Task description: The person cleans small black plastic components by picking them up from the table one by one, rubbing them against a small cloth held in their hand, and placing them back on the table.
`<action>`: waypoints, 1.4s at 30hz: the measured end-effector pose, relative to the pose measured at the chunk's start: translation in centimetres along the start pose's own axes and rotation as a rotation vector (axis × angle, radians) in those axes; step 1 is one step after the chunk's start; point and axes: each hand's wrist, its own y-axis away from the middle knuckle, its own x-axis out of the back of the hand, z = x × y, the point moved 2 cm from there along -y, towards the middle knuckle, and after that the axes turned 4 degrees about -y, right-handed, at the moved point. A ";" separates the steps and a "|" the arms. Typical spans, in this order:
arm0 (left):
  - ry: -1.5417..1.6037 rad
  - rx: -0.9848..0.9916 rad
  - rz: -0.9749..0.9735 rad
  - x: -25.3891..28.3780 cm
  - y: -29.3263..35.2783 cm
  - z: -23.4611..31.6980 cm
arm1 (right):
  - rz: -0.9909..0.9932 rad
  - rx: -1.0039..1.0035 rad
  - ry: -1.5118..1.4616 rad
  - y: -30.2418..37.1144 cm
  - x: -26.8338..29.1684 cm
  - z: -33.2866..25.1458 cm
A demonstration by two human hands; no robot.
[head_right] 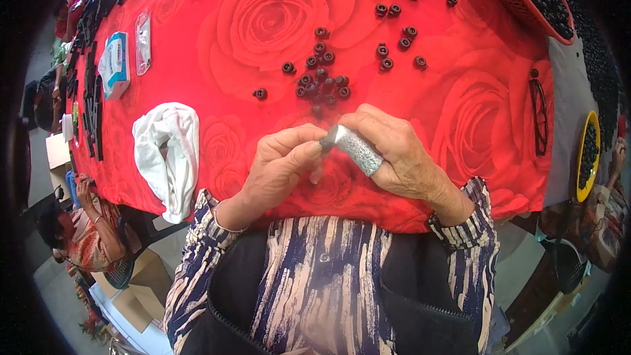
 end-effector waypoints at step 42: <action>-0.986 -0.453 0.572 4.4 -0.1 5.1 | 0.224 0.315 0.443 0.1 -1.5 -0.3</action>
